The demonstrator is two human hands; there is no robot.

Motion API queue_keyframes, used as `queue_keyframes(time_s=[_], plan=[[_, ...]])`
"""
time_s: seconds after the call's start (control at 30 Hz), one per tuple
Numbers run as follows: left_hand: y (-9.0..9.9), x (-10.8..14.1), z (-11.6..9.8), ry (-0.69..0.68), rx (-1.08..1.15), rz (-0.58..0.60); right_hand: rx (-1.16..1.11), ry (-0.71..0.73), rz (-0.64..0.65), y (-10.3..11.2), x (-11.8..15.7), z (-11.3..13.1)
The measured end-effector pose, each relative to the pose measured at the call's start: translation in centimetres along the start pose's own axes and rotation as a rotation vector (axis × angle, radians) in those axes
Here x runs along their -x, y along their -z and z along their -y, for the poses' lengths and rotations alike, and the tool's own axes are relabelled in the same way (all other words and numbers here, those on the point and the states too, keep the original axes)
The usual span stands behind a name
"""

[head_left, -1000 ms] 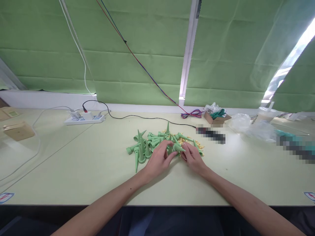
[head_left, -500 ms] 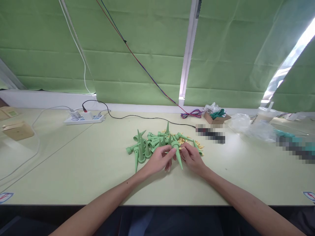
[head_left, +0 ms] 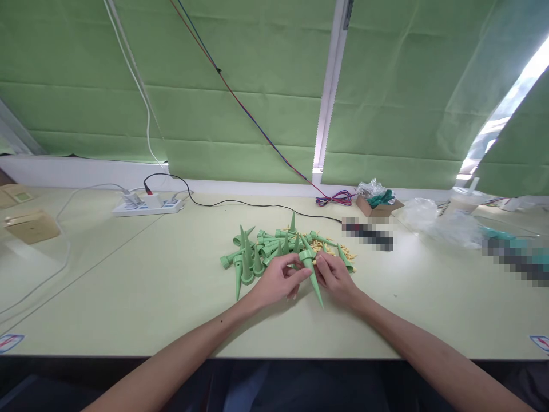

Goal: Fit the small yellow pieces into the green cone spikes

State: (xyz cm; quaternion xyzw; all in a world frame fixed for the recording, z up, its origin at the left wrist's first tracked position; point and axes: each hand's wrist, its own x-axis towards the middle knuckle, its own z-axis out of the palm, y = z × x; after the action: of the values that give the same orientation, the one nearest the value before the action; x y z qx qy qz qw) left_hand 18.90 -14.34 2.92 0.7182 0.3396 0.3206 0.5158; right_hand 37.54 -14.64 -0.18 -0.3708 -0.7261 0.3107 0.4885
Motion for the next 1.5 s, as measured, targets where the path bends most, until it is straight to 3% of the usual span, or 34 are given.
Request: queue_keyframes(time_s=[0.17, 0.4, 0.6, 0.8, 1.03, 1.3, 1.5], plan=[[-0.3, 0.0, 0.3, -0.039, -0.149, -0.062, -0.025, -0.031, 0.01, -0.1, 0.0, 0.0], [-0.4, 0.0, 0.9, -0.227, -0.382, -0.145, -0.085, -0.075, 0.011, -0.1, -0.1, 0.2], [-0.1, 0.2, 1.3, -0.374, -0.578, -0.123, -0.082, -0.061, 0.021, -0.1, -0.2, 0.1], [-0.1, 0.0, 1.6, -0.453, -0.59, -0.14, -0.069, 0.015, -0.01, -0.1, -0.1, 0.4], [-0.4, 0.0, 0.4, -0.285, -0.378, -0.204, -0.024, 0.125, -0.124, 0.2, 0.1, 0.7], [-0.1, -0.5, 0.2, 0.033, 0.124, 0.059, 0.019, 0.14, -0.04, 0.3, 0.1, -0.2], [0.2, -0.3, 0.0, 0.059, 0.182, 0.107, 0.035, 0.123, 0.038, 0.3, 0.1, -0.2]])
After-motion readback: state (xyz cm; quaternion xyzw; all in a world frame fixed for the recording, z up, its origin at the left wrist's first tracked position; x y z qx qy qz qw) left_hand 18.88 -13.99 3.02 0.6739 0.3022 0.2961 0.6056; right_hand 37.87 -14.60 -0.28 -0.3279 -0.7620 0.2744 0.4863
